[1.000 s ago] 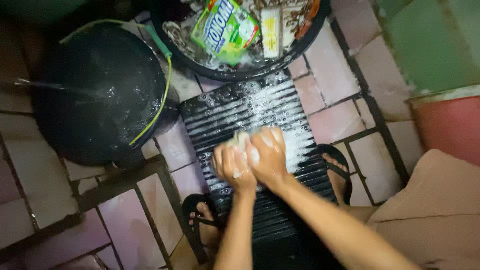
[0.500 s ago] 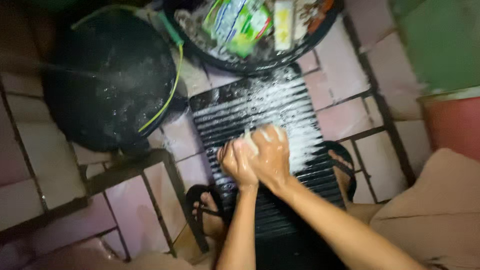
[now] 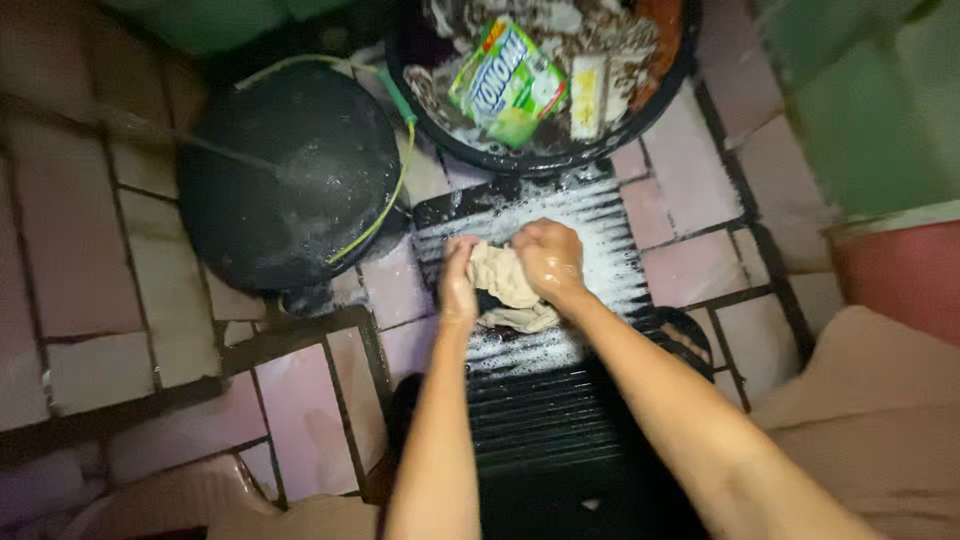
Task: The person hand-washes a yellow shirt and a white garment by scrubbing them against a washboard with soap, then rinses each item in a bucket of water.
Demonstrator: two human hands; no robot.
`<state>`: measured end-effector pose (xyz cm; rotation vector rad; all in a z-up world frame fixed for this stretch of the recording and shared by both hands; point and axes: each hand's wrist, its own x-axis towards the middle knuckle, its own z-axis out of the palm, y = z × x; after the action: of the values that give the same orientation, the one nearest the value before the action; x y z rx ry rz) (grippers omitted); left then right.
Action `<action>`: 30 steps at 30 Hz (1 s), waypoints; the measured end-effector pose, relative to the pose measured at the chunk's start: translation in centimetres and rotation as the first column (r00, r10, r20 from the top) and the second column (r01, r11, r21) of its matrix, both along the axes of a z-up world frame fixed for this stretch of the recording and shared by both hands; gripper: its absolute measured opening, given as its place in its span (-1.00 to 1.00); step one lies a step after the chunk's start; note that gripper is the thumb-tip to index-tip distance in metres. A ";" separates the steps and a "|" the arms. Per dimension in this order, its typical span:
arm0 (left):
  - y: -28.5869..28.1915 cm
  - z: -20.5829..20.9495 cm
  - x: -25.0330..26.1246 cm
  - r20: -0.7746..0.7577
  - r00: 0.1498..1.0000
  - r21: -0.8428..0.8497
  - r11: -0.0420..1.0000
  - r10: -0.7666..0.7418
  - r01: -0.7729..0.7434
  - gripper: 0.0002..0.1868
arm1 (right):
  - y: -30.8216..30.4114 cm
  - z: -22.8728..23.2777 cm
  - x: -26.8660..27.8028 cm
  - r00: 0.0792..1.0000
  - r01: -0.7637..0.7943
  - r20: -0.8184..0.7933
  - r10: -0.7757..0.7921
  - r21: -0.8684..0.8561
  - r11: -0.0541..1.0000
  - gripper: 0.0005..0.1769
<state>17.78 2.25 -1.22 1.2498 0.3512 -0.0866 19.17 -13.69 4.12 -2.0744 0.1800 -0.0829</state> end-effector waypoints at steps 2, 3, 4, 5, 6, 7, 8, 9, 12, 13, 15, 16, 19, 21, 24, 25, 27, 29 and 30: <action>2.3 -0.6 0.1 0.029 0.970 0.070 0.968 -0.242 0.240 -0.69 | -2.0 -0.6 -0.5 0.983 0.164 -0.118 -0.141 0.217 0.962 -0.81; 2.6 -0.4 0.1 0.037 0.933 0.109 0.929 -0.359 0.353 -0.65 | -3.0 -0.7 -1.0 0.916 0.344 -0.316 -0.246 0.308 0.887 -0.81; 2.5 0.3 -0.4 -0.161 0.914 0.155 0.905 -0.372 0.396 -0.64 | -3.9 -0.6 -1.8 0.893 0.440 -0.297 -0.338 0.418 0.795 -0.84; 2.0 1.2 -1.3 -0.352 0.865 0.192 0.877 -0.357 0.440 -0.61 | -4.7 -0.3 -2.6 0.857 0.515 -0.290 -0.426 0.523 0.679 -0.83; 1.2 2.1 -1.7 -0.528 0.787 0.218 0.845 -0.319 0.488 -0.54 | -5.3 0.0 -3.0 0.825 0.565 -0.309 -0.474 0.502 0.655 -0.84; 0.6 3.0 -1.6 -0.506 0.782 0.219 0.823 -0.364 0.525 -0.56 | -5.9 0.4 -3.2 0.789 0.613 -0.327 -0.520 0.481 0.627 -0.84; -0.1 3.7 -1.7 -0.484 0.774 0.219 0.801 -0.407 0.557 -0.57 | -6.4 0.9 -3.5 0.751 0.658 -0.346 -0.562 0.456 0.600 -0.82; -0.6 4.4 -1.7 -0.462 0.765 0.221 0.777 -0.448 0.589 -0.55 | -6.9 1.5 -3.8 0.720 0.694 -0.392 -0.573 0.416 0.588 -0.82; -0.2 7.5 0.4 -0.403 0.810 0.077 0.867 -0.425 0.493 -0.47 | -7.1 3.2 -3.3 0.704 0.710 -0.518 -0.485 0.503 0.493 -0.76; 0.1 9.2 1.8 -0.420 0.793 0.080 0.853 -0.440 0.516 -0.46 | -6.8 3.9 -3.1 0.753 0.658 -0.539 -0.378 0.645 0.390 -0.73; 0.7 13.8 4.8 -0.466 0.753 0.074 0.828 -0.464 0.556 -0.42 | -5.9 5.6 -2.4 0.845 0.534 -0.510 -0.160 0.795 0.288 -0.65; 1.6 16.7 5.9 -0.426 0.772 0.063 0.836 -0.471 0.545 -0.42 | -4.8 6.8 -1.4 0.881 0.463 -0.471 -0.049 0.834 0.301 -0.59; 5.8 26.2 8.7 -0.303 0.817 0.070 0.843 -0.491 0.533 -0.42 | -0.1 11.0 3.0 0.931 0.238 -0.336 0.142 0.854 0.462 -0.51; 8.6 31.9 9.5 -0.266 0.859 0.261 0.825 -0.437 0.501 -0.47 | 3.4 14.0 6.0 0.994 0.111 -0.059 -0.094 0.569 0.815 -0.55; 12.5 36.1 9.8 -0.223 0.940 0.561 0.754 -0.259 0.341 -0.55 | 9.3 17.6 9.7 0.927 0.093 0.332 -0.172 0.242 0.966 -0.60; 13.5 36.1 9.9 -0.163 0.957 0.513 0.808 -0.238 0.289 -0.55 | 11.4 18.5 10.6 0.919 0.034 0.358 -0.162 0.339 0.940 -0.68; 15.6 34.3 10.6 -0.046 0.980 0.396 0.897 -0.193 0.195 -0.53 | 15.5 19.1 11.2 0.999 -0.034 0.007 0.036 0.573 0.819 -0.57; 17.8 30.6 11.1 -0.007 0.985 0.449 0.880 -0.174 0.158 -0.59 | 17.9 17.6 12.2 0.973 -0.024 -0.137 0.186 0.741 0.672 -0.46; 19.1 28.2 11.2 0.014 0.986 0.472 0.871 -0.164 0.138 -0.62 | 18.9 16.2 12.7 0.971 -0.024 -0.126 0.204 0.796 0.605 -0.40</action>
<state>29.02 21.36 26.99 1.7611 0.2314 -0.1048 31.91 5.23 20.27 -1.1736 0.1661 0.2604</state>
